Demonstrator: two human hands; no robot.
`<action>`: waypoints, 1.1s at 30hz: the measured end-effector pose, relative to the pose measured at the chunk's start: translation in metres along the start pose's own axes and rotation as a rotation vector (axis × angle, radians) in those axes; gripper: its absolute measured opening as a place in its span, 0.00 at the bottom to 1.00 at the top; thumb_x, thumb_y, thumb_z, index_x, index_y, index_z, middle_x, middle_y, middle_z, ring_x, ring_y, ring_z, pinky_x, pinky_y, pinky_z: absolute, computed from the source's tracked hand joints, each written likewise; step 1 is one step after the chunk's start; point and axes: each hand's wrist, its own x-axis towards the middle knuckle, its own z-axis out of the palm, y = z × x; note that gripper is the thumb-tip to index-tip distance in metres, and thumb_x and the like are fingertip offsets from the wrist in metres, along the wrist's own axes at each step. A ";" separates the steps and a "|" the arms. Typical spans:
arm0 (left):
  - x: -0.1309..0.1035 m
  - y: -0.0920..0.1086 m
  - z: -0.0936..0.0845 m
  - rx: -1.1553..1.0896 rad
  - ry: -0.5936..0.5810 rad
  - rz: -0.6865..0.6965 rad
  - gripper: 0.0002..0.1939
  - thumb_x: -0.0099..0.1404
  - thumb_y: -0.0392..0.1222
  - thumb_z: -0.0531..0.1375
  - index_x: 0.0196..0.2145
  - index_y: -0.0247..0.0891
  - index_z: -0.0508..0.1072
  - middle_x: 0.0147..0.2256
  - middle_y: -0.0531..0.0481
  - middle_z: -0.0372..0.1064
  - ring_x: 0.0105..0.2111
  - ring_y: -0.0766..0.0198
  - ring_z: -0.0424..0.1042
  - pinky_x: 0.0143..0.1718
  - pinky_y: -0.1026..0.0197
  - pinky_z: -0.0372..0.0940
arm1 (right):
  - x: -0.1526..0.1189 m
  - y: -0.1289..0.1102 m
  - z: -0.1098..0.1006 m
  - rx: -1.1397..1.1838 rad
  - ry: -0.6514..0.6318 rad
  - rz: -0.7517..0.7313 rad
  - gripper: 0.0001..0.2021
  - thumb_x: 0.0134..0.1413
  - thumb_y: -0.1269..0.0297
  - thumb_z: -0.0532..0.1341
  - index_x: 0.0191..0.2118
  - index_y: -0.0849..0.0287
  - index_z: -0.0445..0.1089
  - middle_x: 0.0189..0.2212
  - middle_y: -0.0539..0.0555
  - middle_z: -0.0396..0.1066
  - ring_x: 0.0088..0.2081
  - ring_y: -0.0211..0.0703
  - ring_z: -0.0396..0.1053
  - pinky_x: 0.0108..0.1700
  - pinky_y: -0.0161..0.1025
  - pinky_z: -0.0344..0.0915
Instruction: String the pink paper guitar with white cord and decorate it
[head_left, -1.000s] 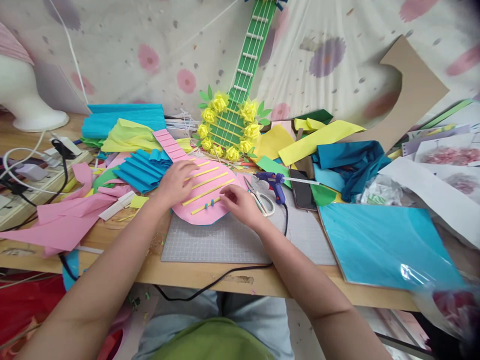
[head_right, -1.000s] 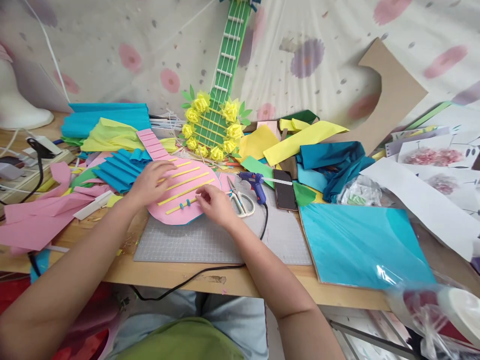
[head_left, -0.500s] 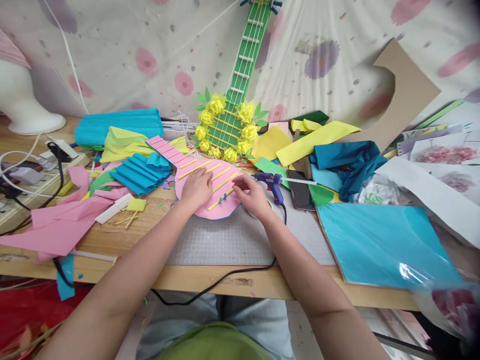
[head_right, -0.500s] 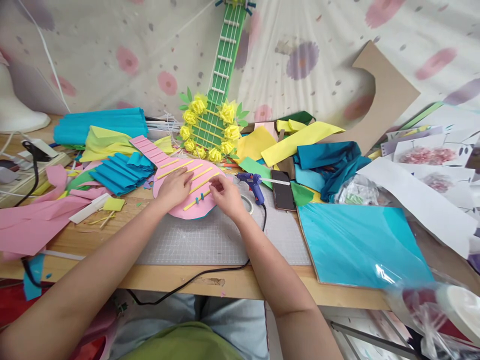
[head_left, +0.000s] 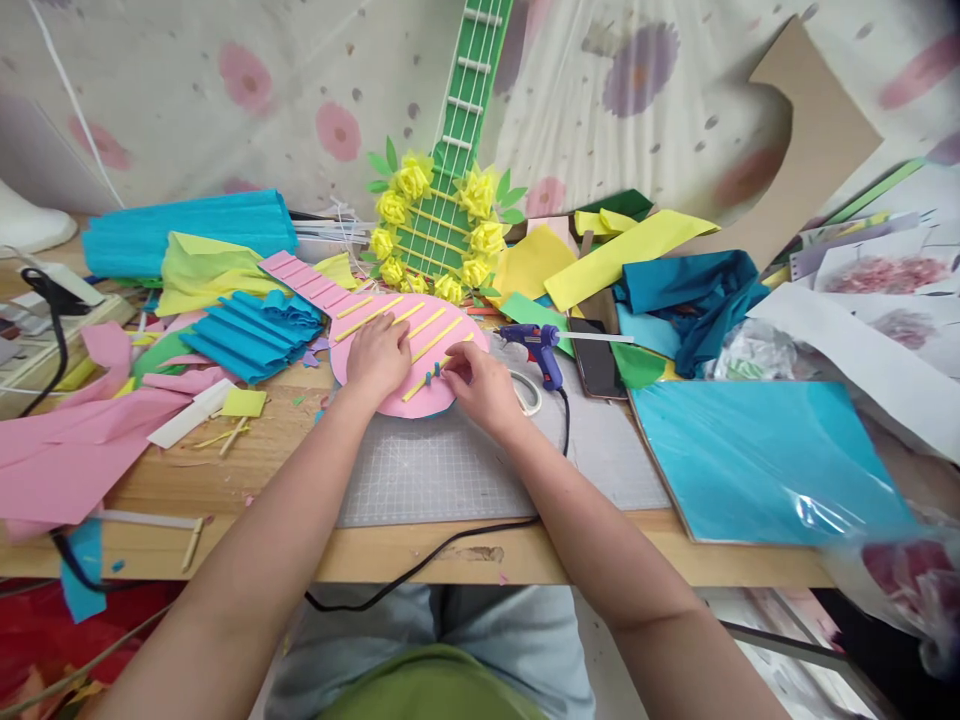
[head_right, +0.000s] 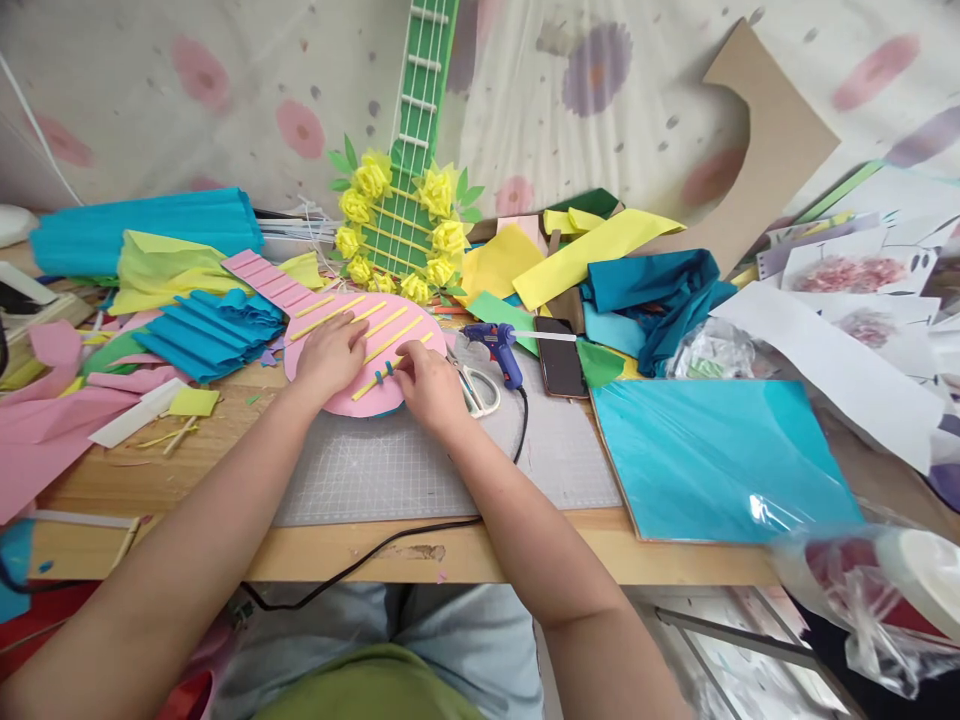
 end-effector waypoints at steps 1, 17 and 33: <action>0.000 0.000 0.000 -0.003 0.005 0.002 0.16 0.59 0.35 0.50 0.43 0.38 0.72 0.50 0.43 0.65 0.54 0.53 0.59 0.55 0.50 0.53 | 0.000 -0.001 0.001 -0.014 0.000 -0.004 0.11 0.47 0.71 0.57 0.39 0.54 0.63 0.32 0.51 0.72 0.37 0.44 0.68 0.41 0.43 0.62; 0.000 0.002 -0.002 0.008 0.008 -0.003 0.16 0.59 0.35 0.50 0.43 0.37 0.73 0.48 0.43 0.66 0.53 0.52 0.60 0.55 0.50 0.54 | 0.000 -0.003 0.006 -0.149 0.023 0.023 0.07 0.47 0.68 0.56 0.35 0.55 0.61 0.30 0.52 0.69 0.33 0.45 0.66 0.35 0.40 0.60; 0.001 0.006 -0.007 0.118 -0.062 -0.014 0.17 0.61 0.37 0.49 0.43 0.36 0.72 0.48 0.43 0.66 0.52 0.54 0.61 0.53 0.53 0.56 | -0.001 -0.006 0.007 -0.336 0.028 0.015 0.05 0.51 0.68 0.53 0.36 0.57 0.58 0.29 0.52 0.70 0.32 0.43 0.67 0.30 0.36 0.55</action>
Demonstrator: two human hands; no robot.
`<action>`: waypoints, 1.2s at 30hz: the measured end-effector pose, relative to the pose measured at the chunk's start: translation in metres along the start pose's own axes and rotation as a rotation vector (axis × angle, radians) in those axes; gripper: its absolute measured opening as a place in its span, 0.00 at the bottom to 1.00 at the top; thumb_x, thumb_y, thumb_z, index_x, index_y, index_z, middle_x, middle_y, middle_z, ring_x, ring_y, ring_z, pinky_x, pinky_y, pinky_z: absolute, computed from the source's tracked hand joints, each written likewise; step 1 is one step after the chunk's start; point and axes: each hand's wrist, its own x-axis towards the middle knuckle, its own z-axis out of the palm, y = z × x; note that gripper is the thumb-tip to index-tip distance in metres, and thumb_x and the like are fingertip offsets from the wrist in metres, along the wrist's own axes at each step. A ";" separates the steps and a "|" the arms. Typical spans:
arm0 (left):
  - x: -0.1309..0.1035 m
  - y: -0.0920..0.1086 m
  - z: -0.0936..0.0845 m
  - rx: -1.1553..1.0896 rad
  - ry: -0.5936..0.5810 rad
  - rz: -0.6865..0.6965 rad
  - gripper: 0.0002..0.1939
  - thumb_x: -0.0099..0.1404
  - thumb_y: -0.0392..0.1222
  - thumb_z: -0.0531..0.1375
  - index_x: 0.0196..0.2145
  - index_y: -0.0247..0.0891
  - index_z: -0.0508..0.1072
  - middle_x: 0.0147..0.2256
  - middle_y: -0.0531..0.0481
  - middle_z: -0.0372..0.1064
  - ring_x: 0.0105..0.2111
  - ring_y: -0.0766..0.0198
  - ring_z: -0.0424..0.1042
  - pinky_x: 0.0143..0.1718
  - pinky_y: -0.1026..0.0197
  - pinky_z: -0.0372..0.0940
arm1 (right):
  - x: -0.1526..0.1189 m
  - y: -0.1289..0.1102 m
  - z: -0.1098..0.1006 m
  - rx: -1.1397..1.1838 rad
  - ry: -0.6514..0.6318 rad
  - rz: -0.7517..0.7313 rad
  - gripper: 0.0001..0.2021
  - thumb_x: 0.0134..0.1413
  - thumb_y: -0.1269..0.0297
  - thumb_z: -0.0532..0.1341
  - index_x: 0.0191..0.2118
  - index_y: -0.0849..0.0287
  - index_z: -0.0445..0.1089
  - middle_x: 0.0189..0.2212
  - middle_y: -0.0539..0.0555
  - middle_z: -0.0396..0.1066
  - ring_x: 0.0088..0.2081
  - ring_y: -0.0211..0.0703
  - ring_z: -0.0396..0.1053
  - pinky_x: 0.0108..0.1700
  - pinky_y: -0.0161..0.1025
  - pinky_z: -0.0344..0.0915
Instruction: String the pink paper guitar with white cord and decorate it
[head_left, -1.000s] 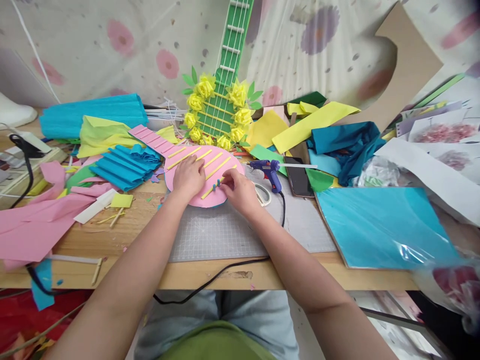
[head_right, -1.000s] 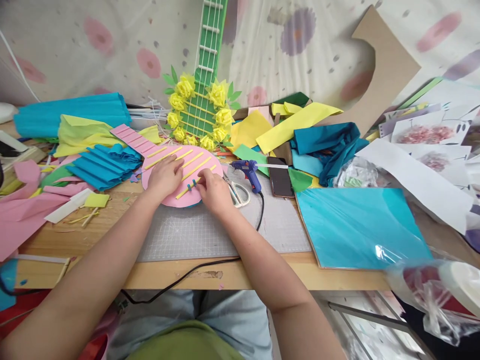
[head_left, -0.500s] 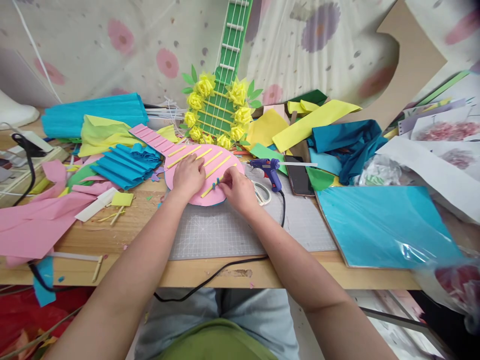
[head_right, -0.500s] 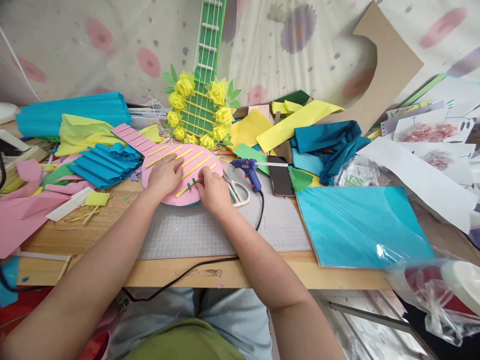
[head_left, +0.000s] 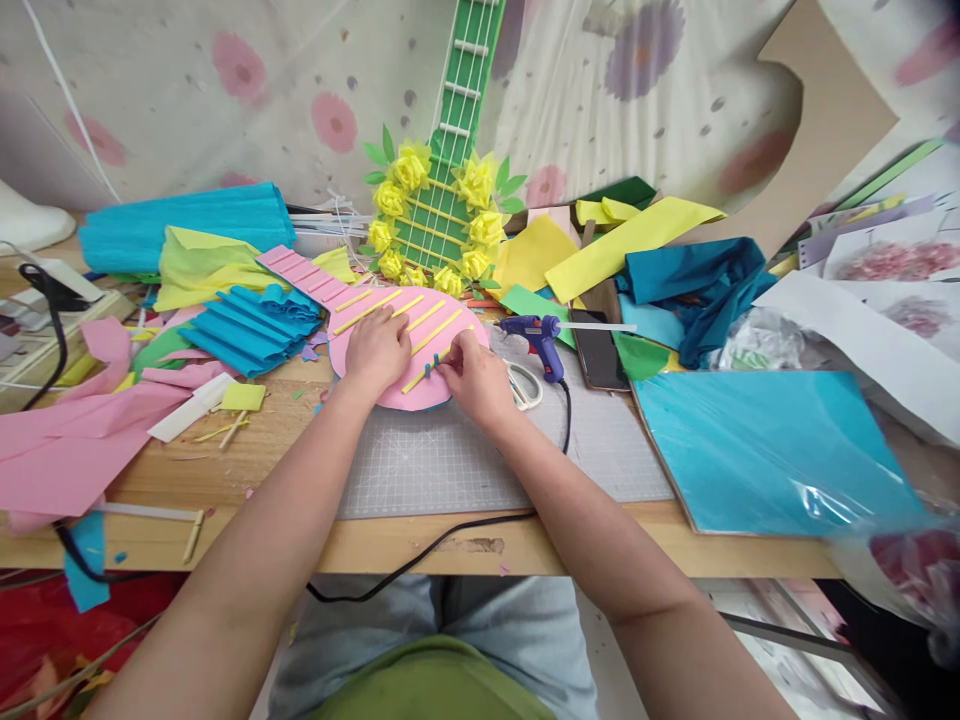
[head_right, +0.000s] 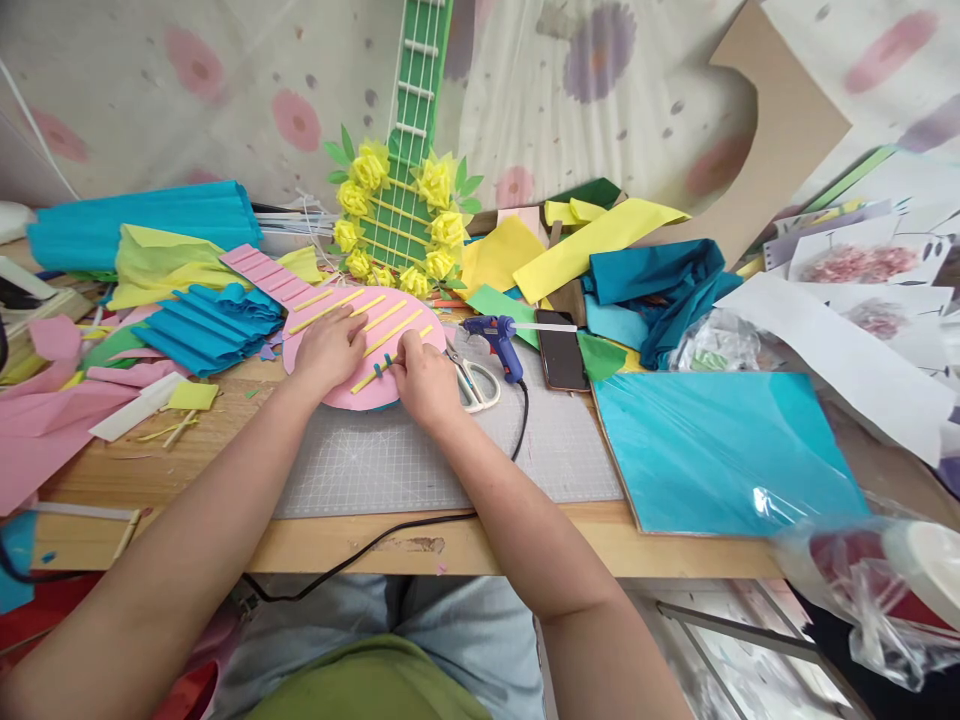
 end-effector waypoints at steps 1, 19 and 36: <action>0.000 0.000 0.000 0.000 0.000 -0.001 0.17 0.61 0.37 0.49 0.43 0.36 0.72 0.48 0.43 0.66 0.52 0.54 0.61 0.53 0.53 0.55 | 0.000 0.000 0.000 -0.007 0.002 0.000 0.05 0.51 0.68 0.53 0.36 0.57 0.57 0.29 0.52 0.70 0.32 0.43 0.67 0.30 0.36 0.55; -0.001 0.001 -0.001 0.012 0.007 0.022 0.16 0.61 0.36 0.49 0.42 0.36 0.72 0.47 0.42 0.66 0.51 0.54 0.62 0.52 0.53 0.57 | -0.001 -0.001 0.001 -0.007 0.010 0.007 0.04 0.51 0.68 0.52 0.35 0.57 0.56 0.29 0.52 0.70 0.32 0.44 0.67 0.30 0.36 0.55; -0.001 0.001 -0.002 -0.002 -0.004 0.008 0.17 0.61 0.37 0.49 0.44 0.36 0.72 0.48 0.42 0.66 0.52 0.55 0.61 0.53 0.53 0.56 | 0.003 0.015 -0.017 0.248 0.046 0.034 0.08 0.47 0.70 0.56 0.35 0.56 0.57 0.32 0.51 0.71 0.34 0.42 0.68 0.36 0.38 0.60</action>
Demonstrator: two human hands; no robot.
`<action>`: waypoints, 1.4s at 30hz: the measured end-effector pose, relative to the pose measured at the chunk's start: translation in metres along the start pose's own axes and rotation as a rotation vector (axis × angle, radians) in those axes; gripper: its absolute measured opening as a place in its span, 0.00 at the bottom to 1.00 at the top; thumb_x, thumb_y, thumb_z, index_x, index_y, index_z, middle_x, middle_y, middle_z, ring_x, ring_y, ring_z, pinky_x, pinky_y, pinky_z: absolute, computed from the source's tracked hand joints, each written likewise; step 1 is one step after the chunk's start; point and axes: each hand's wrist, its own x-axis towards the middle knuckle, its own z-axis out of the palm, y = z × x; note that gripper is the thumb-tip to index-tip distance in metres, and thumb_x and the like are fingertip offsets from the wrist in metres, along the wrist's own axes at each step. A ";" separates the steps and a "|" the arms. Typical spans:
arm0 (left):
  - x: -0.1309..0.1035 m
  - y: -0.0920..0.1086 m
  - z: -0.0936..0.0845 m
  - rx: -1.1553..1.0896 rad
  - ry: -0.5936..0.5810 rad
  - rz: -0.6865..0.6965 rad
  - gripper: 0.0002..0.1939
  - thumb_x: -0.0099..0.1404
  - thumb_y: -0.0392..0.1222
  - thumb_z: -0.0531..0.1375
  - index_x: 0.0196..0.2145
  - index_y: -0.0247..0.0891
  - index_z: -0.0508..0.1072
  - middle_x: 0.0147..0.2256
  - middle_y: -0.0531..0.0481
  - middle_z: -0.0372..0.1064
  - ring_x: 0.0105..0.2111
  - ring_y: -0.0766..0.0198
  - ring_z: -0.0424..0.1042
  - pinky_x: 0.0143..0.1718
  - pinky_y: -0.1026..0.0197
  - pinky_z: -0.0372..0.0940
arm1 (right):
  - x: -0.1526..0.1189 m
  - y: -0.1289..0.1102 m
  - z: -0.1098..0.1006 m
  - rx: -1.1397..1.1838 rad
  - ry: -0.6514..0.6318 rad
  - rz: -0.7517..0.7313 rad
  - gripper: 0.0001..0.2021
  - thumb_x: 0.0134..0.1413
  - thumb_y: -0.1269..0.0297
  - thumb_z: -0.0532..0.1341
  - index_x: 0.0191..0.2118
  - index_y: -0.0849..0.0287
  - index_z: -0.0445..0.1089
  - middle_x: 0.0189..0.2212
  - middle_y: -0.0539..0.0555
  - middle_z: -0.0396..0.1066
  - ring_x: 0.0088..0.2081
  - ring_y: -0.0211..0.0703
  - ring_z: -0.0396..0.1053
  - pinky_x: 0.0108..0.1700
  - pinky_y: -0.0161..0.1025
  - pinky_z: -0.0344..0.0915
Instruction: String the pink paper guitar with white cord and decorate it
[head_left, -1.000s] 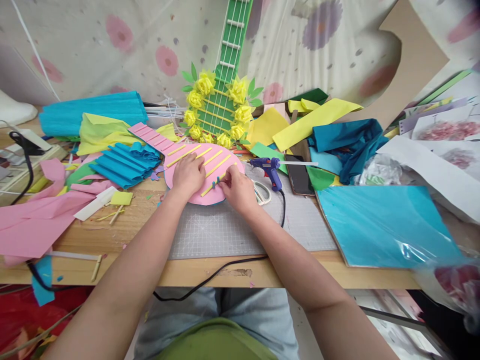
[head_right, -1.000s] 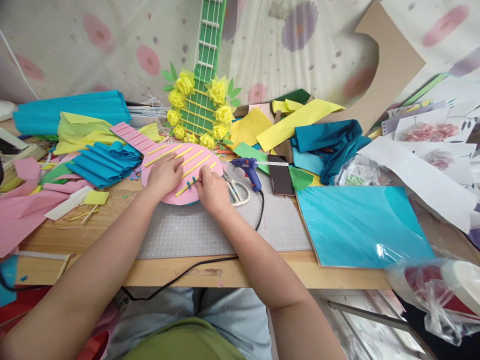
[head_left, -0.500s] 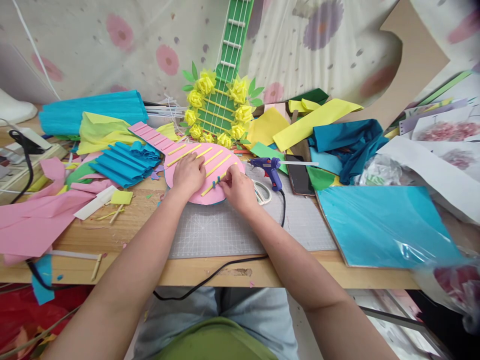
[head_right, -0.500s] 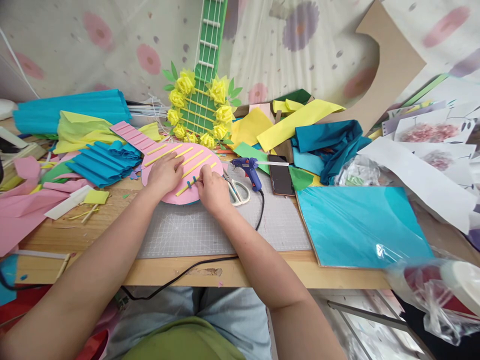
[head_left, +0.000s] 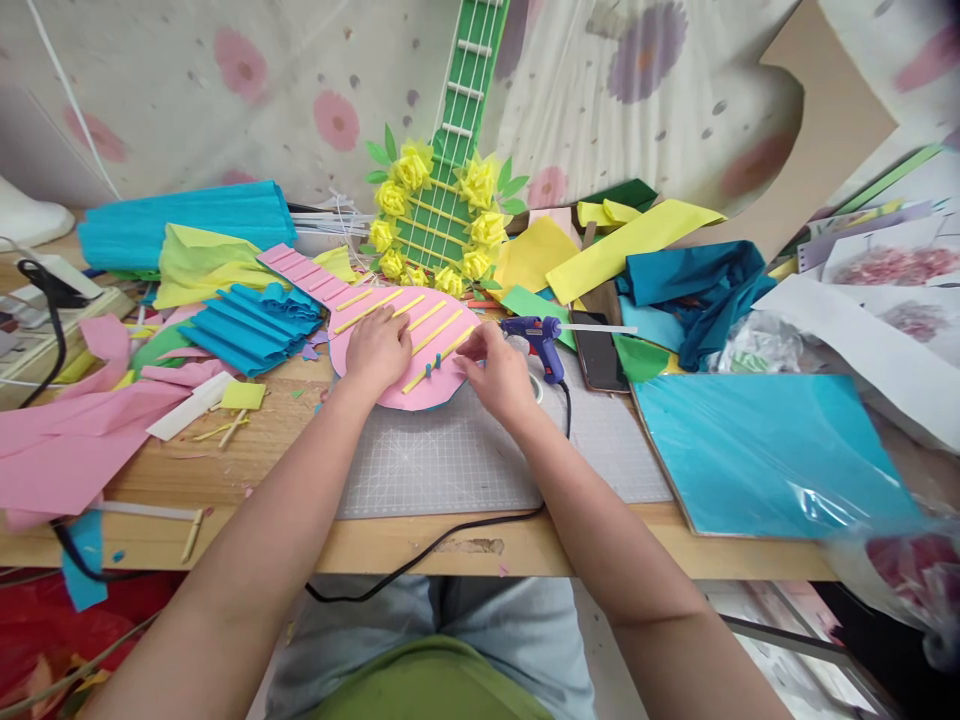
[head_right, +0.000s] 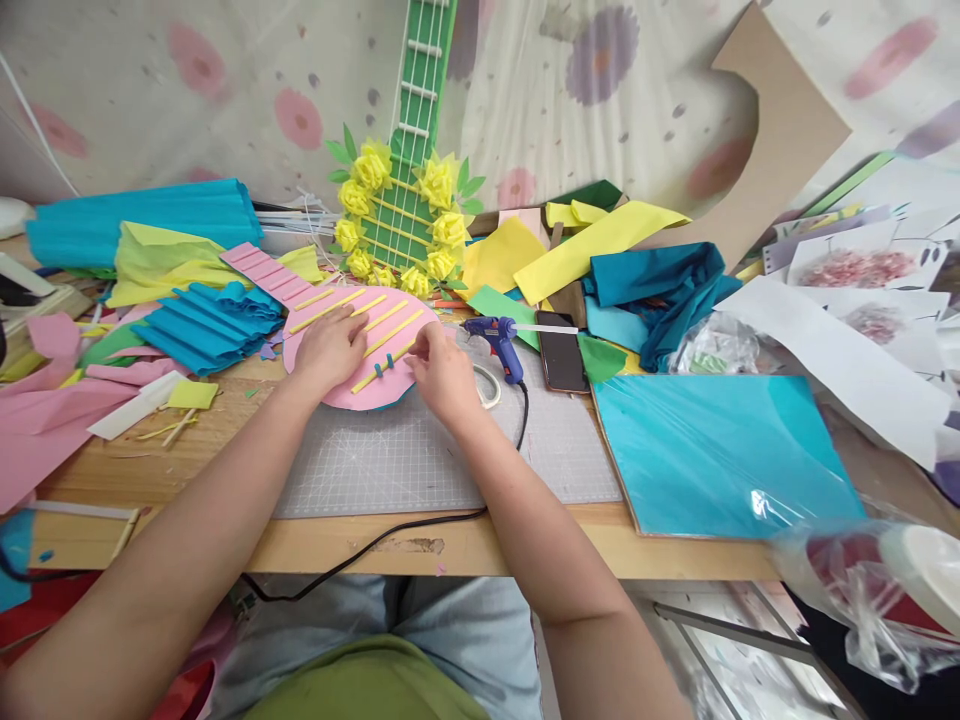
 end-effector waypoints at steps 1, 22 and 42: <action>0.000 0.000 0.000 0.001 -0.002 -0.004 0.17 0.61 0.37 0.49 0.44 0.36 0.72 0.48 0.43 0.66 0.53 0.55 0.61 0.54 0.53 0.56 | 0.001 0.003 -0.006 -0.006 0.027 0.005 0.07 0.48 0.71 0.56 0.35 0.56 0.58 0.32 0.51 0.71 0.34 0.42 0.68 0.36 0.38 0.60; 0.001 -0.007 -0.003 -0.046 -0.020 -0.058 0.17 0.61 0.38 0.49 0.43 0.38 0.74 0.52 0.46 0.65 0.54 0.56 0.61 0.56 0.55 0.55 | 0.001 0.023 -0.012 -0.437 -0.351 0.166 0.11 0.45 0.65 0.61 0.37 0.59 0.66 0.39 0.59 0.68 0.41 0.51 0.66 0.37 0.43 0.62; 0.000 -0.009 0.003 -0.044 0.024 -0.031 0.19 0.62 0.40 0.48 0.46 0.36 0.72 0.53 0.44 0.64 0.55 0.55 0.60 0.57 0.53 0.54 | 0.007 0.019 -0.015 0.067 0.015 0.011 0.07 0.48 0.69 0.56 0.36 0.57 0.63 0.33 0.50 0.72 0.33 0.38 0.69 0.38 0.37 0.64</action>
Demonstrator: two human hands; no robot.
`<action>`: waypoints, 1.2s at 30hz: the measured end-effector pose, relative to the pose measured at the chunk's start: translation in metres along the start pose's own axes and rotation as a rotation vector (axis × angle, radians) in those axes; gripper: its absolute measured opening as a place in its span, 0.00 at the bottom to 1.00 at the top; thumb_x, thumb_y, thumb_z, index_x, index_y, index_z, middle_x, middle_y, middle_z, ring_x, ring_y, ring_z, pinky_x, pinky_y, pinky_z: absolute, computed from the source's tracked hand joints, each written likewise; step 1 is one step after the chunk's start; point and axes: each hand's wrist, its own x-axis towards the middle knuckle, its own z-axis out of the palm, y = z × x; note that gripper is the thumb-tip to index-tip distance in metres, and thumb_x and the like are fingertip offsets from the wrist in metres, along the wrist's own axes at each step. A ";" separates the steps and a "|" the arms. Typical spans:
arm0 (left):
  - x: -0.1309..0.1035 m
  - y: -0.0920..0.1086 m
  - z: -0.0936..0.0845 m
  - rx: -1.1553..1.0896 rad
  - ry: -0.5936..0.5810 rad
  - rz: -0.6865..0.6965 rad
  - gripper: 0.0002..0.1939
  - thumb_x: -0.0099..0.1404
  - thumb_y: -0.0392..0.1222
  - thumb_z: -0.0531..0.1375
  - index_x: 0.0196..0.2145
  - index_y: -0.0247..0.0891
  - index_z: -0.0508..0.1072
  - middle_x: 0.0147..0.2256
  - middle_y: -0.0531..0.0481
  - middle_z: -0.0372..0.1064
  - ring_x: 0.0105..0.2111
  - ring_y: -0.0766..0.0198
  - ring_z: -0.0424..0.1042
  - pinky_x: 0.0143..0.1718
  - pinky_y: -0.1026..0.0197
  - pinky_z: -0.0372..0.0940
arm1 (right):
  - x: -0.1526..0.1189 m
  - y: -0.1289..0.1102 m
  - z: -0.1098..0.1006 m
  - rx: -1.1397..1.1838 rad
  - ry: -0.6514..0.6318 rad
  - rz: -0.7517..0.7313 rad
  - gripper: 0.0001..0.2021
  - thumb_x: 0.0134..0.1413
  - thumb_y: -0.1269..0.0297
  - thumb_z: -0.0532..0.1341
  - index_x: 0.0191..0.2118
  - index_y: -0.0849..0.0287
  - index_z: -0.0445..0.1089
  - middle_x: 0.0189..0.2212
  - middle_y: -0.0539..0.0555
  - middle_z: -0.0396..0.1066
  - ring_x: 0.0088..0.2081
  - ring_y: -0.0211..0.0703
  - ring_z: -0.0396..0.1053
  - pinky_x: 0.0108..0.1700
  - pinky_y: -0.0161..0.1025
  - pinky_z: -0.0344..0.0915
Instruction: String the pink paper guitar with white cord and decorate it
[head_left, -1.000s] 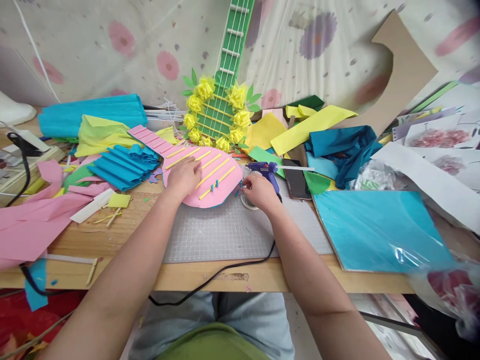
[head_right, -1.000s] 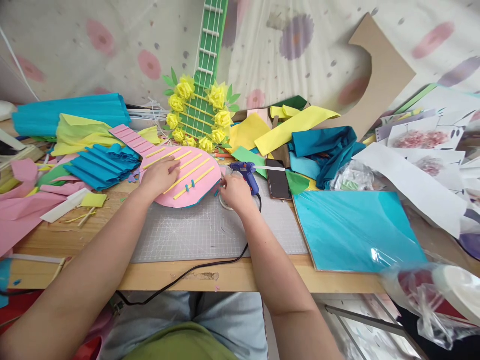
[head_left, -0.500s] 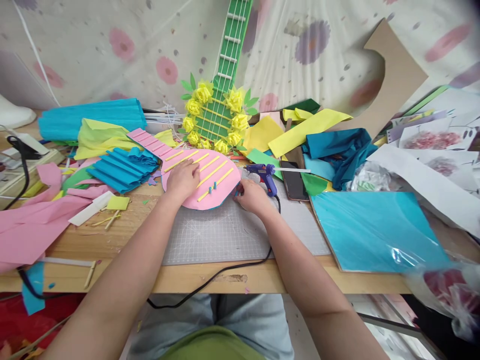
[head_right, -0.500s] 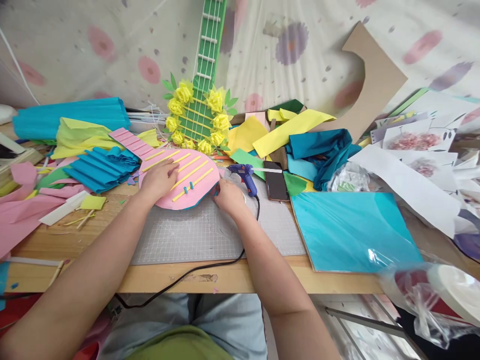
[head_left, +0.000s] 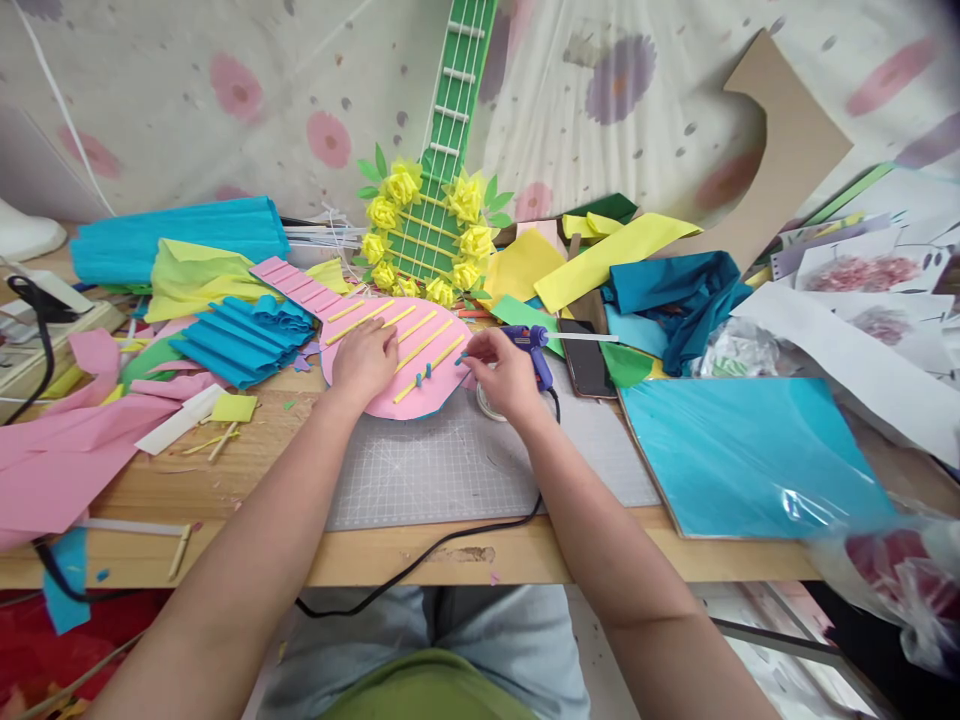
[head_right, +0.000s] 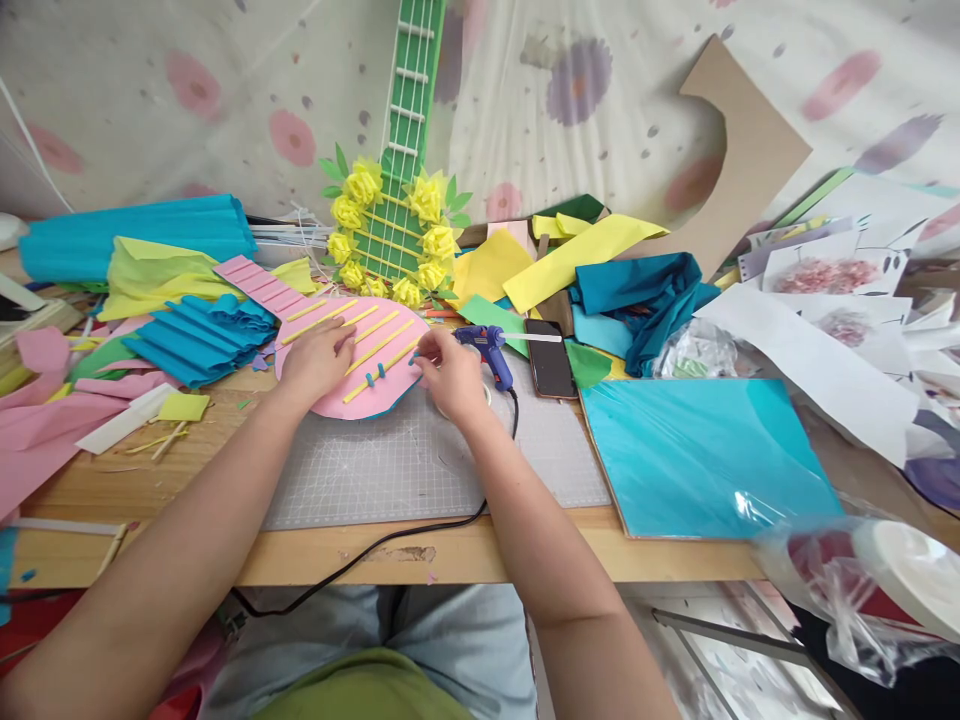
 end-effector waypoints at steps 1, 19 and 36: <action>0.000 0.000 0.000 0.004 0.005 0.004 0.19 0.63 0.40 0.48 0.46 0.35 0.72 0.53 0.43 0.64 0.55 0.55 0.60 0.57 0.54 0.54 | 0.000 -0.003 0.005 -0.005 -0.021 -0.026 0.09 0.48 0.70 0.55 0.38 0.56 0.63 0.34 0.50 0.72 0.34 0.38 0.69 0.39 0.38 0.64; -0.001 0.001 0.002 0.023 0.023 0.029 0.17 0.63 0.39 0.48 0.43 0.36 0.73 0.51 0.43 0.65 0.54 0.55 0.61 0.55 0.53 0.55 | 0.003 -0.006 0.028 -0.204 -0.058 -0.153 0.07 0.47 0.71 0.55 0.35 0.57 0.59 0.31 0.52 0.69 0.36 0.42 0.65 0.38 0.37 0.59; 0.000 -0.003 0.007 0.068 0.041 0.056 0.18 0.64 0.39 0.46 0.44 0.35 0.72 0.50 0.43 0.66 0.54 0.55 0.61 0.54 0.53 0.57 | 0.005 -0.008 0.031 -0.206 -0.047 -0.096 0.04 0.47 0.70 0.55 0.30 0.57 0.58 0.28 0.51 0.67 0.31 0.41 0.62 0.32 0.36 0.55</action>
